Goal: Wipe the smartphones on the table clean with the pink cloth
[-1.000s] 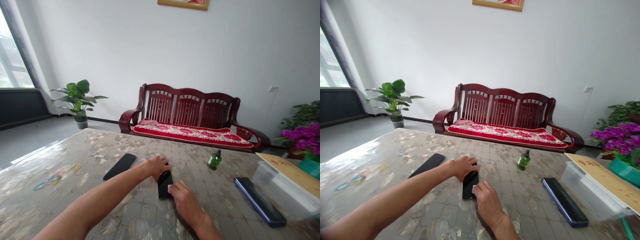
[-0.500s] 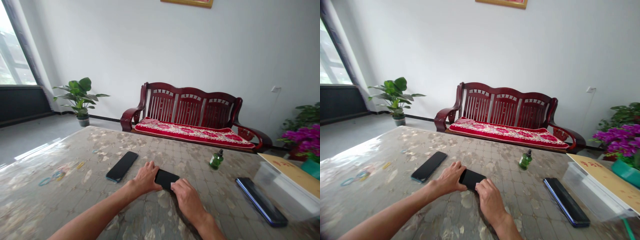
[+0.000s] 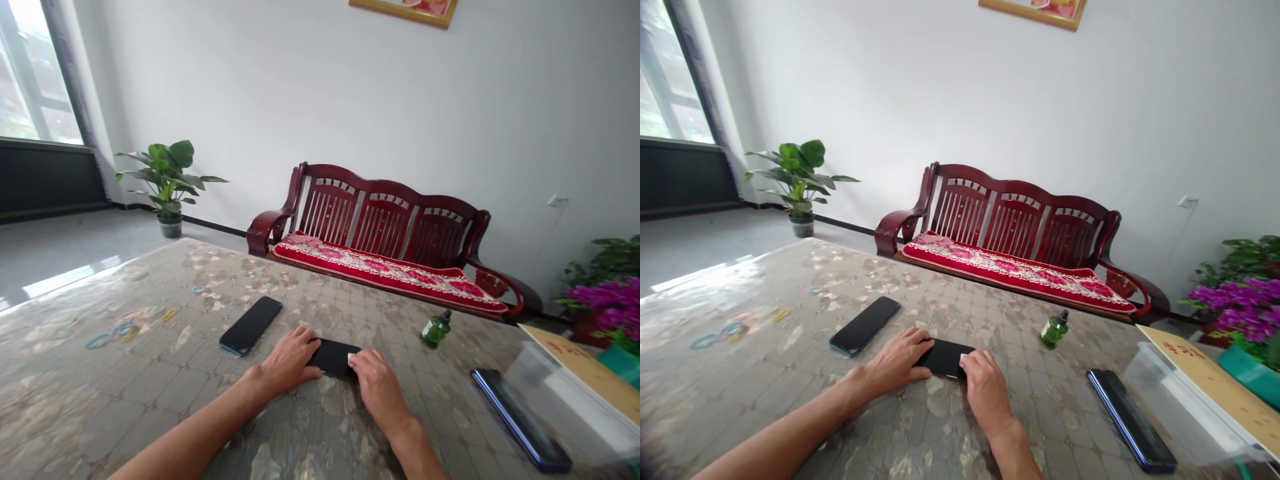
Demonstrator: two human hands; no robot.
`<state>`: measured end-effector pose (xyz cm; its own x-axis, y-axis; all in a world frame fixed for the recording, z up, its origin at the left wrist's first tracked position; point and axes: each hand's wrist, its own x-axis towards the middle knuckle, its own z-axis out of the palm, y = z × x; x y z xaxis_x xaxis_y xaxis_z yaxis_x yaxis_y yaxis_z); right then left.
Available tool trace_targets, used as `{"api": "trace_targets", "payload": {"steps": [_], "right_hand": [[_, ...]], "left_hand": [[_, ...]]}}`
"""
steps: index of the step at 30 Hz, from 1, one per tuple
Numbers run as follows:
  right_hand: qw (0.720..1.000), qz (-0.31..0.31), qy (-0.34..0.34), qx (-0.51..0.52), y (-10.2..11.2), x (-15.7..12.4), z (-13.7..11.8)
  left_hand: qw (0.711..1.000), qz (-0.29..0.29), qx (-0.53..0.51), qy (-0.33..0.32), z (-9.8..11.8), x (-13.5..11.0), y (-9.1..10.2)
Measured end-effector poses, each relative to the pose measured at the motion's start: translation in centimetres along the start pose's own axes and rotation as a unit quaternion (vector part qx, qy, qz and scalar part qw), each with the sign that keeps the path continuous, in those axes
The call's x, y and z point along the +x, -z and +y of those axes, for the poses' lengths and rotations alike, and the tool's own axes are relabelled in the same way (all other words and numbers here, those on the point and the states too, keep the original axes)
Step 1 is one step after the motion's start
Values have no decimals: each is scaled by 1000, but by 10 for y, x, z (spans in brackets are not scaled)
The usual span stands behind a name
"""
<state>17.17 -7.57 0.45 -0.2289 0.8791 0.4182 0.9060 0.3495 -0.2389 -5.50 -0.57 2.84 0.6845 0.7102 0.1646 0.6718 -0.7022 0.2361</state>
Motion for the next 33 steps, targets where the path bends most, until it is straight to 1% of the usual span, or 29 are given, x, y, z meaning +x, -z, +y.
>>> {"api": "trace_targets", "payload": {"steps": [8, 12, 15, 17, 19, 23, 25, 27, 30, 33], "right_hand": [[998, -48, 40, -11, 15, -12, -13], [999, -42, 33, -6, 7, 1, -4], [1000, -28, 9, -9, -1, 16, 5], [1000, -22, -4, -11, -4, 20, 6], [1000, -29, -2, -10, -2, 18, 1], [997, -56, 46, -11, 7, 1, -14], [996, -61, 62, -10, 9, -2, -16], [997, -49, 54, -10, 8, 1, -11], [1000, -18, 9, -15, 3, 14, -1], [1000, -8, -19, -18, -2, 23, -1]], "left_hand": [[1000, -6, 0, -11, 2, 0, 2], [1000, -10, -3, -12, 2, 0, 1], [1000, -14, -5, -5, 3, 0, 0], [1000, -12, -8, 1, 4, 0, -2], [1000, -10, -7, 4, 4, 0, -3], [1000, -10, 0, -2, 3, 0, -4], [1000, -10, 3, -6, 3, 0, -3], [1000, -9, 5, -7, 3, -1, -3], [1000, -3, -1, -4, 2, -2, -4], [1000, 4, -9, -4, 1, -3, -7]]}}
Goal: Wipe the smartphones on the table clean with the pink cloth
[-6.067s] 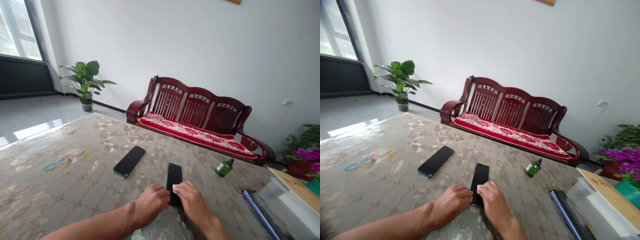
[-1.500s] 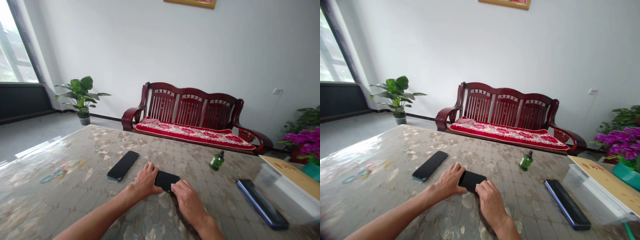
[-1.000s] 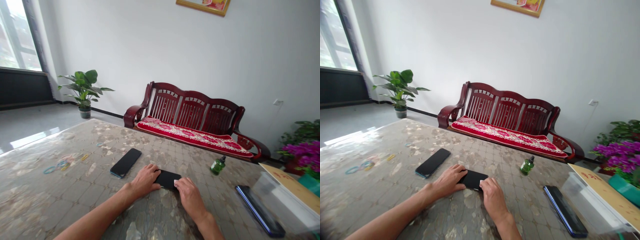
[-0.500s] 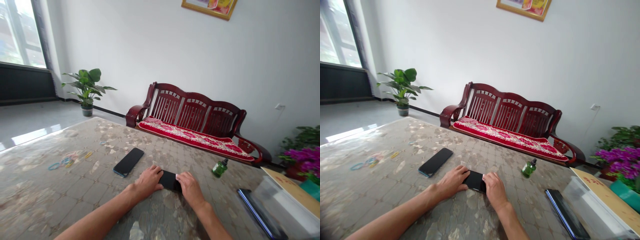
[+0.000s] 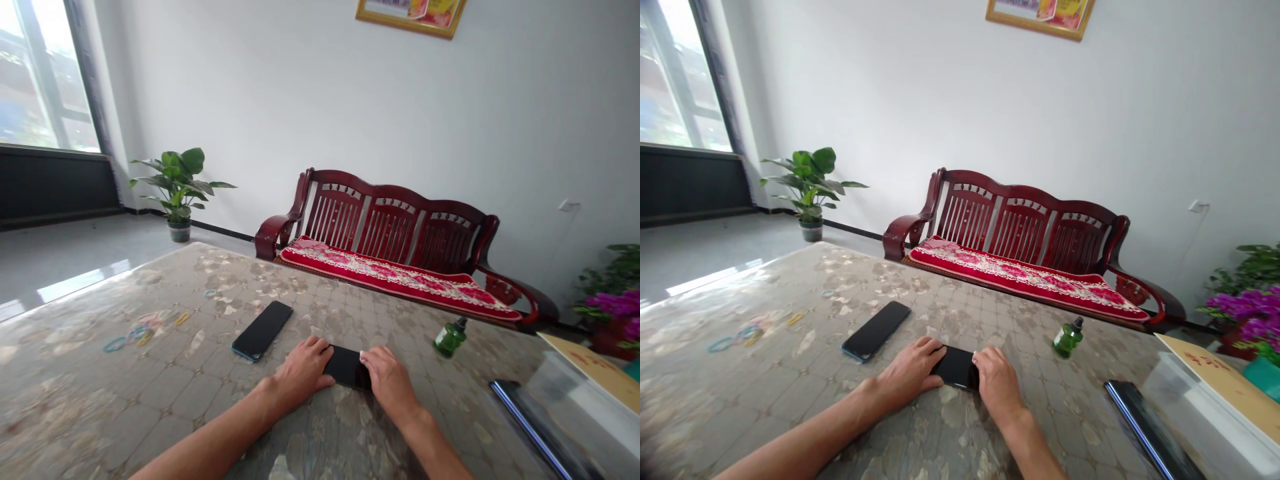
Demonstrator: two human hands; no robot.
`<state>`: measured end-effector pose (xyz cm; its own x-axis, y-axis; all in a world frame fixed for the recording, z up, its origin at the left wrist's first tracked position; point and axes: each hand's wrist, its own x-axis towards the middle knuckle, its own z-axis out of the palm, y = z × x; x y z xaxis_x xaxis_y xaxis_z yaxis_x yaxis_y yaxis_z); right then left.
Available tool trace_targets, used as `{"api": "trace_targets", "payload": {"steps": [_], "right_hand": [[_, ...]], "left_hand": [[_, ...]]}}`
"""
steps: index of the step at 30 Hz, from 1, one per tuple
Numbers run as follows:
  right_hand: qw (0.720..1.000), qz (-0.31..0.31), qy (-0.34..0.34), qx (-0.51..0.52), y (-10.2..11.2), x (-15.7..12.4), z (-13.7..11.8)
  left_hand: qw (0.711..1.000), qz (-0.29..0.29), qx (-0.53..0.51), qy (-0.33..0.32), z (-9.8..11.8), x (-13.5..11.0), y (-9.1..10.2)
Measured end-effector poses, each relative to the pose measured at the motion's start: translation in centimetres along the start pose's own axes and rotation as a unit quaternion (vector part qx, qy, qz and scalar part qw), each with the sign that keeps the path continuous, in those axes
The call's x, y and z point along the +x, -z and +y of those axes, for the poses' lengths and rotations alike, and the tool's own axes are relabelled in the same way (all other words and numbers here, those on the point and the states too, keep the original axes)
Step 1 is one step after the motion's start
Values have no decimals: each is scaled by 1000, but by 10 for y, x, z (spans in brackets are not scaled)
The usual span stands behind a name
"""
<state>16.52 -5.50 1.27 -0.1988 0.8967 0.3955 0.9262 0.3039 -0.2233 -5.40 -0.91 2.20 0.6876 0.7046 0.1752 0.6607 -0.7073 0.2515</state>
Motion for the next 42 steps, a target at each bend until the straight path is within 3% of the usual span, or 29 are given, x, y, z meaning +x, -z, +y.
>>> {"api": "trace_targets", "payload": {"steps": [6, 13, 19, 26, 32, 39, 42], "right_hand": [[998, -10, 69, 13, -2, -6, -8], [999, 4, -16, -27, -3, 8, 11], [1000, -10, 28, -8, -5, 8, 2], [998, 44, -29, -30, -7, -2, 16], [999, 20, 30, 7, -12, -3, 2], [998, 41, -51, -12, -3, -7, 23], [999, 32, -20, -9, -4, -10, 14]], "left_hand": [[1000, 10, -18, -5, -4, 0, -6], [999, 19, -32, 0, -1, 5, -11], [998, 36, -52, 4, -3, 8, -19], [997, 53, -58, -2, -5, 7, -22], [996, 66, -63, -14, -7, 7, -24], [996, 63, -56, -20, -9, 6, -22], [997, 63, -50, -18, -8, 6, -22]]}}
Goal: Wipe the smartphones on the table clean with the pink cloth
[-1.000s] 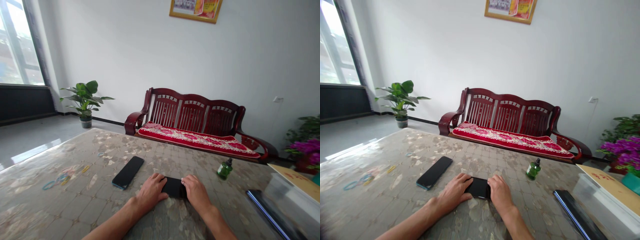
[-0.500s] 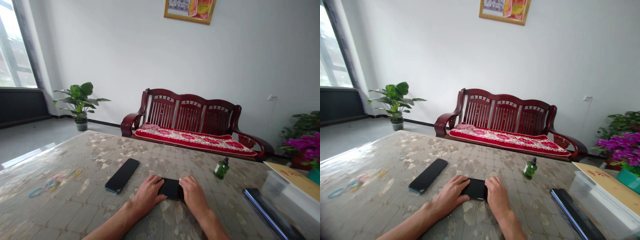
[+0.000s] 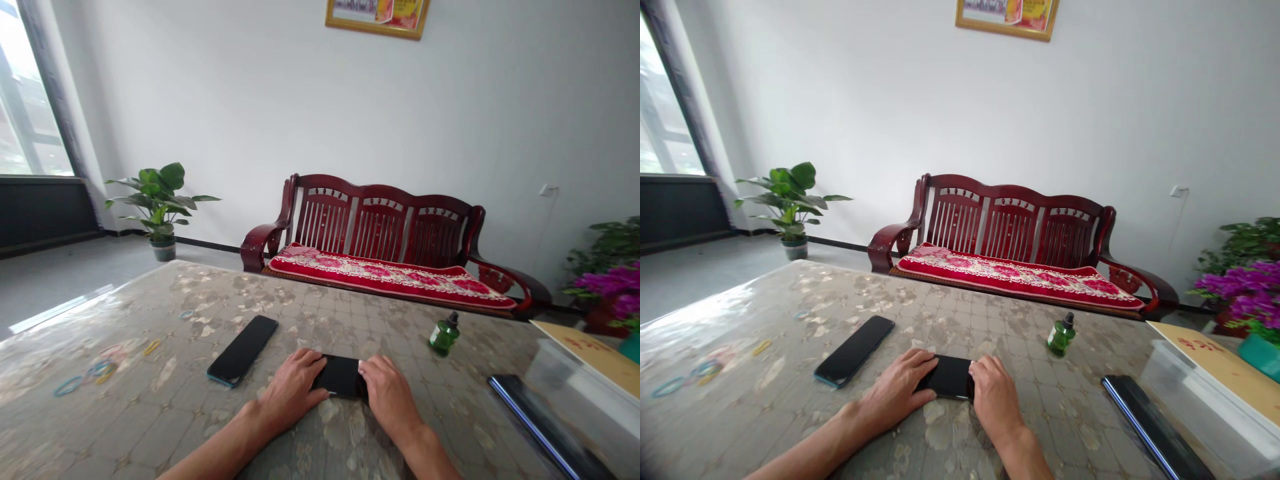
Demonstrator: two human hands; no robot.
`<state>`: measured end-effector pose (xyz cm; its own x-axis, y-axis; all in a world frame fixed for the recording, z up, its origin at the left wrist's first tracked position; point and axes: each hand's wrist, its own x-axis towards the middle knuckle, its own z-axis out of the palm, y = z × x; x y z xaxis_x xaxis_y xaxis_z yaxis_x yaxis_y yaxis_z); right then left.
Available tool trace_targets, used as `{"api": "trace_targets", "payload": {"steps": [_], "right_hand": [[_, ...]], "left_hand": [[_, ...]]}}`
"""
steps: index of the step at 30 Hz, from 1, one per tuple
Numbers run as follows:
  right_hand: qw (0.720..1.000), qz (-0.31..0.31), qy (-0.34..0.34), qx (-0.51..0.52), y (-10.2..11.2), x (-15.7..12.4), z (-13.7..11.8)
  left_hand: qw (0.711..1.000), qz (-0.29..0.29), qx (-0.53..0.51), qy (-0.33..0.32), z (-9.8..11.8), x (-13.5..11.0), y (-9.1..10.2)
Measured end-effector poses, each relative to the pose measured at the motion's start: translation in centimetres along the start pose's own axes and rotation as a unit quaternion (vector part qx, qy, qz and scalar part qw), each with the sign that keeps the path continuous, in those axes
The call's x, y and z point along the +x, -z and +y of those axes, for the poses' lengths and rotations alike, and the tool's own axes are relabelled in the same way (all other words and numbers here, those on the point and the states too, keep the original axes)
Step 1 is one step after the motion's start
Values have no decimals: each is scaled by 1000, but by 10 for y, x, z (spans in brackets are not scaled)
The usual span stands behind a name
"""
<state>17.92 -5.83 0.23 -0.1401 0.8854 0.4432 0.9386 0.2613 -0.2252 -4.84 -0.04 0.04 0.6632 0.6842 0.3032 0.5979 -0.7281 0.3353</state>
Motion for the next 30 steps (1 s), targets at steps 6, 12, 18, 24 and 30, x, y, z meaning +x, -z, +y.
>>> {"api": "trace_targets", "payload": {"steps": [6, 12, 18, 24, 30], "right_hand": [[998, -36, 53, 6, 3, -3, -15], [998, -22, -10, -63, 11, -1, -3], [997, -54, 52, 4, 12, -4, -27], [998, -55, -23, -36, 12, -1, -4], [996, -79, -2, -28, 14, -2, -20]], "left_hand": [[1000, 1, 8, 2, 1, -1, 0], [1000, 1, 8, 5, 2, 0, 2], [1000, 2, 10, 1, 2, 0, 2], [1000, 2, 18, 0, 1, -1, 1], [1000, 16, 19, -14, 2, 0, 2]]}}
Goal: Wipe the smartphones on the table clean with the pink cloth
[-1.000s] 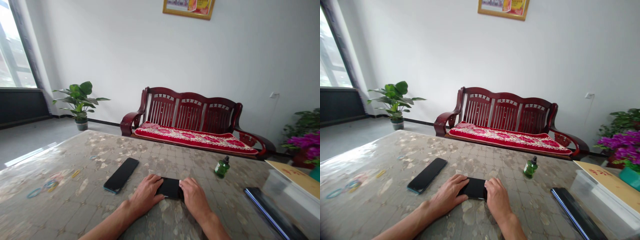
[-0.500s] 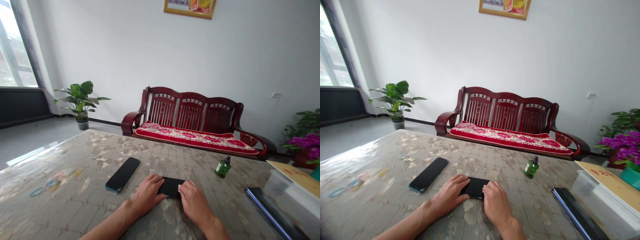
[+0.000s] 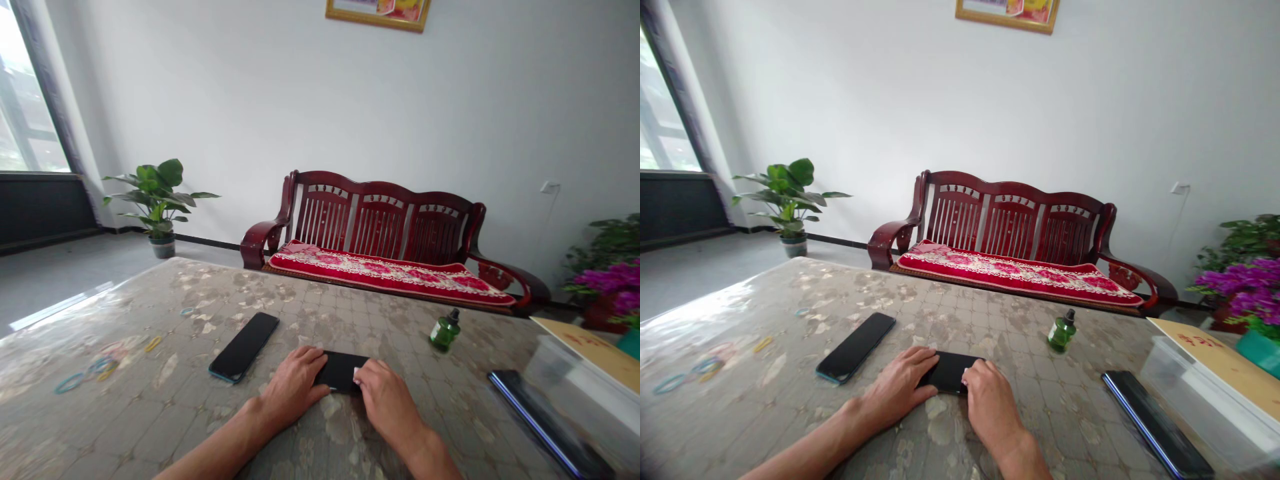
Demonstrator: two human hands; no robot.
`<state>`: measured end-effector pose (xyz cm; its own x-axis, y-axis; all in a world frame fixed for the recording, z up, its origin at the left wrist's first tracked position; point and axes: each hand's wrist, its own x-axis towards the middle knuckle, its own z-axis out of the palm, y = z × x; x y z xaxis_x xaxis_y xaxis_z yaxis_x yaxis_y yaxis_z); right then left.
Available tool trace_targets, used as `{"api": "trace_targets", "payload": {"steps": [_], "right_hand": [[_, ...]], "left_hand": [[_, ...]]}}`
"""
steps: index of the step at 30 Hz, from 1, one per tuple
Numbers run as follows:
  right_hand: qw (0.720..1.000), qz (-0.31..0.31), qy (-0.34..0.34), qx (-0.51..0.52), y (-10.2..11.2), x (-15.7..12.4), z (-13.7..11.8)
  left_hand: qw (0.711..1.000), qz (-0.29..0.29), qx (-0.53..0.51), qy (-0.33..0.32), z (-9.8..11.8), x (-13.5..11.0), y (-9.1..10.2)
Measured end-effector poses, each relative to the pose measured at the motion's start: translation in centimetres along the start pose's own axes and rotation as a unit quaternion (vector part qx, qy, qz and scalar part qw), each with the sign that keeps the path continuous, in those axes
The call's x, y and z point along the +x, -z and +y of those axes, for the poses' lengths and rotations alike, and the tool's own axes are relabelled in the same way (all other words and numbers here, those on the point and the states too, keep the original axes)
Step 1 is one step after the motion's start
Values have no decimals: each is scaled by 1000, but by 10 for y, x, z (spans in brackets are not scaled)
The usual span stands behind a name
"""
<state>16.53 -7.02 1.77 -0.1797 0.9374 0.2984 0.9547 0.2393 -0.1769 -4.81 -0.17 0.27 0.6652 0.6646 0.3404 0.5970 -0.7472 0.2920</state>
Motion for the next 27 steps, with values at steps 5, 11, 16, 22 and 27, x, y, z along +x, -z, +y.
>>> {"api": "trace_targets", "payload": {"steps": [5, 11, 16, 22, 27], "right_hand": [[1000, -13, 8, 8, 4, 2, 0], [999, 38, -24, -24, -6, 6, 29], [997, 52, 46, 29, -15, 7, 11], [998, 60, 24, 17, -16, 11, 24], [997, 76, -15, 7, -17, 15, 38]], "left_hand": [[1000, 7, 4, -6, 0, -1, 0], [1000, -5, 3, 0, 1, 0, 3], [1000, -3, -6, 1, 1, -1, 1], [1000, -16, -7, 7, 2, -1, 4], [999, -32, -7, 2, 2, -1, 7]]}}
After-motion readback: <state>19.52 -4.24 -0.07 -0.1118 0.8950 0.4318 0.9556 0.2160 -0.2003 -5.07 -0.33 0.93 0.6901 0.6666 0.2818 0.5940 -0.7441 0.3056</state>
